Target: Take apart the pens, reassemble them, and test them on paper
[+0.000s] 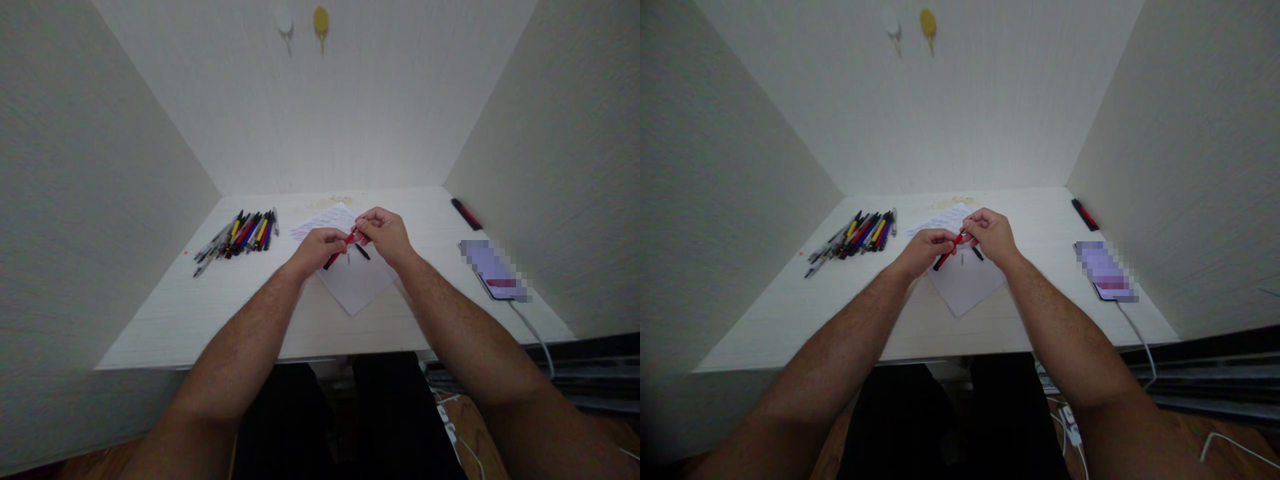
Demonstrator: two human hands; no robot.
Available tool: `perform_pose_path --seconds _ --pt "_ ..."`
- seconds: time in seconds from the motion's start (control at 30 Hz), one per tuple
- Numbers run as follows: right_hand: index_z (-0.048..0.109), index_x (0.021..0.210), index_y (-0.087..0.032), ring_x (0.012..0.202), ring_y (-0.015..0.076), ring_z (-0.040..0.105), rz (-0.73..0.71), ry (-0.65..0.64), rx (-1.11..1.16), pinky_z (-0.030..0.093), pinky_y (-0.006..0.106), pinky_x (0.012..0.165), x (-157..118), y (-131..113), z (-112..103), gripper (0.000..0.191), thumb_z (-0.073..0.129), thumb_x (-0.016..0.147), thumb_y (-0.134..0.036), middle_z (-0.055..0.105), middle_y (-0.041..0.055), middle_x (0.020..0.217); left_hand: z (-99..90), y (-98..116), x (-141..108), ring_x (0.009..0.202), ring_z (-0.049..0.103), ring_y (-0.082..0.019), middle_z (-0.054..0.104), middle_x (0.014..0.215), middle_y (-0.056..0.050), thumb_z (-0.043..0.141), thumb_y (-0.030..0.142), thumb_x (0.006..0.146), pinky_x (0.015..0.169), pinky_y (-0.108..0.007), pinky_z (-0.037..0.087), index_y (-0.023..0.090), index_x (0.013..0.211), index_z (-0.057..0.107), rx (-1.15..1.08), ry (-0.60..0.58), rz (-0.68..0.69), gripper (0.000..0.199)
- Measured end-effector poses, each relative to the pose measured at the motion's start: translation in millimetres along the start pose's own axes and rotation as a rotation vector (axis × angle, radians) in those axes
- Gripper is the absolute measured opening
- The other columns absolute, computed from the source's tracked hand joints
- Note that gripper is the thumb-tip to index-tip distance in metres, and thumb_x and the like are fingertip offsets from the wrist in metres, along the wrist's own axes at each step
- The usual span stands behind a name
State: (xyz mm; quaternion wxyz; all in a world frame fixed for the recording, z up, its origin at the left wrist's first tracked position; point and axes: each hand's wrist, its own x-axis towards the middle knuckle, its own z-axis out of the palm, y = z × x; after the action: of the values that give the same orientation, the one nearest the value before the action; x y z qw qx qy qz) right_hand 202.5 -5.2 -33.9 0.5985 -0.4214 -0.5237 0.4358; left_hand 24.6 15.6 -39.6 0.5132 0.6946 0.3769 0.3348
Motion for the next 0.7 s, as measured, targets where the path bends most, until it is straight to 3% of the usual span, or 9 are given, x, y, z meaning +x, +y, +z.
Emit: perform_pose_path --seconds 0.33,0.53,0.7 --pt "0.058 0.072 -0.018 0.048 0.0091 0.060 0.176 -0.023 0.126 0.049 0.020 0.046 -1.3 -3.5 -1.5 0.036 0.082 0.063 -0.044 0.070 0.0015 0.065 0.1 2.1 -1.4 0.062 0.055 -0.011 0.065 0.068 -0.001 0.068 0.027 0.068 0.061 -0.025 0.041 0.015 0.084 0.073 -0.099 -0.044 0.048 0.021" --pt "0.061 0.074 -0.017 0.050 0.0108 0.062 0.059 0.039 0.064 0.049 0.021 0.045 -2.2 -3.9 1.7 0.035 0.080 0.065 -0.045 0.069 0.0021 0.065 -0.5 0.1 -0.4 0.052 0.046 -0.008 0.062 0.066 0.001 0.065 0.031 0.070 0.050 -0.023 0.033 0.015 0.088 0.073 -0.068 0.025 -0.037 0.026" --pt "0.062 0.074 -0.018 0.051 0.0108 0.063 -0.035 0.092 -0.005 0.048 0.021 0.045 -2.1 -3.0 3.4 0.029 0.076 0.070 -0.043 0.069 0.0016 0.065 -0.9 -2.2 0.8 0.053 0.045 -0.009 0.061 0.065 0.001 0.064 0.031 0.070 0.050 -0.023 0.032 0.015 0.086 0.073 -0.034 0.039 -0.030 0.024"
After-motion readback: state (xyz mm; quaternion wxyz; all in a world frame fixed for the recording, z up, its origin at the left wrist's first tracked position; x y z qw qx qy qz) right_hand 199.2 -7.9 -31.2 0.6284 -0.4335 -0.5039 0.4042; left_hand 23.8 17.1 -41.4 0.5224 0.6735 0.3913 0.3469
